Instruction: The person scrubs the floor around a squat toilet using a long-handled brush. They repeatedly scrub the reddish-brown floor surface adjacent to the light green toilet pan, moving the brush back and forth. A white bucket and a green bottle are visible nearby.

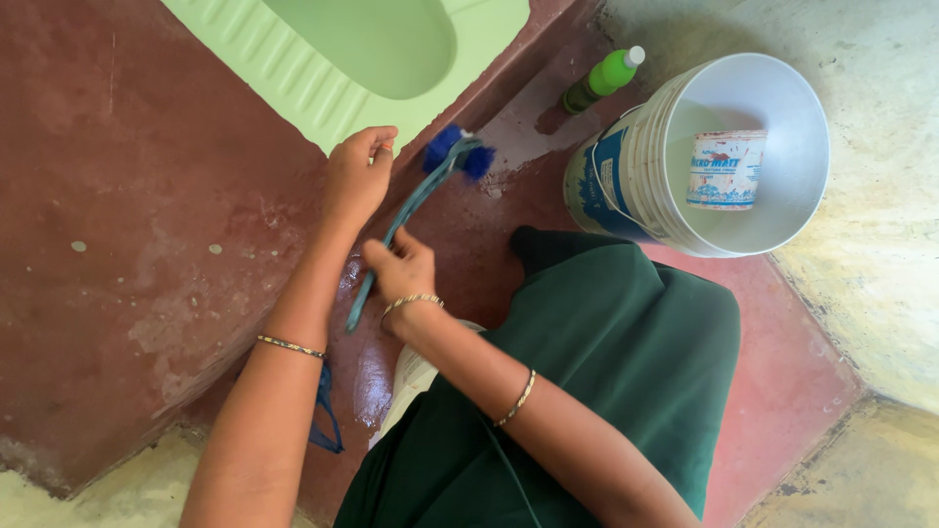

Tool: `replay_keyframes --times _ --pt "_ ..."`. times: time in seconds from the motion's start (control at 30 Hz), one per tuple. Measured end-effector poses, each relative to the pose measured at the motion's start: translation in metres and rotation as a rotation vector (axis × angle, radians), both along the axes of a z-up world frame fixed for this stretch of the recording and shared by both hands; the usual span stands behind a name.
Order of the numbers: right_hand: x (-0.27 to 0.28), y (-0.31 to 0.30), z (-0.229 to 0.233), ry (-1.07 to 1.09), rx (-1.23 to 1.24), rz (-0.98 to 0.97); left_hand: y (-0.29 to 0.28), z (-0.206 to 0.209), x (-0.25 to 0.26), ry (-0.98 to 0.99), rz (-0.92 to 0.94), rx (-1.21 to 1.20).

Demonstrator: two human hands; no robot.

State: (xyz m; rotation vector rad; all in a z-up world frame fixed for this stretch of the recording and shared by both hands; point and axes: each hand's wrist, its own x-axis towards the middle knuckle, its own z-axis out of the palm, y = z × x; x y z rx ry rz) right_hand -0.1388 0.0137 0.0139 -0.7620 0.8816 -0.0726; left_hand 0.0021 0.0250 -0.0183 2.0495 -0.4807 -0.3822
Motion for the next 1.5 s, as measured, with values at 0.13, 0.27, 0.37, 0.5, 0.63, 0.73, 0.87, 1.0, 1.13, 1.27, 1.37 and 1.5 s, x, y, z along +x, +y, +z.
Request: replay_keyframes --times 0.13,0.27,0.37,0.5,0.63,0.73,0.87,1.0,1.13,1.27,1.37,1.5 --pt "-0.013 0.022 0.010 0.026 -0.078 0.066 0.009 0.007 -0.002 -0.031 0.000 0.069" --pt "-0.011 0.022 0.000 0.047 -0.084 0.005 0.016 0.007 -0.001 -0.024 0.001 0.017" --pt "0.004 0.002 -0.019 0.055 -0.073 -0.083 0.019 0.004 -0.005 -0.005 0.010 0.020" --pt "0.033 -0.037 -0.053 0.022 -0.164 -0.158 0.021 0.003 -0.009 -0.005 0.013 0.038" --pt "0.051 -0.093 -0.085 -0.002 -0.107 -0.192 0.017 0.006 -0.011 -0.013 0.018 0.094" --pt "0.059 -0.144 -0.100 -0.045 -0.092 -0.183 0.011 0.009 -0.011 0.020 0.031 0.136" --pt "0.060 -0.204 -0.103 -0.058 -0.100 -0.157 -0.005 0.010 -0.011 0.012 -0.002 0.109" --pt "0.066 -0.229 -0.094 0.028 -0.197 -0.134 -0.016 0.007 -0.010 0.042 -0.017 0.058" --pt "0.059 -0.205 -0.086 0.093 -0.257 -0.054 -0.025 0.002 -0.009 0.020 -0.026 0.031" --pt "0.042 -0.146 -0.083 0.047 -0.345 -0.043 -0.031 -0.010 -0.012 0.065 -0.034 0.003" --pt "0.031 -0.116 -0.081 0.026 -0.406 -0.011 -0.029 -0.027 -0.016 0.117 -0.038 0.032" --pt "0.018 -0.094 -0.078 -0.006 -0.410 0.024 -0.026 -0.050 -0.024 0.324 -0.030 0.080"
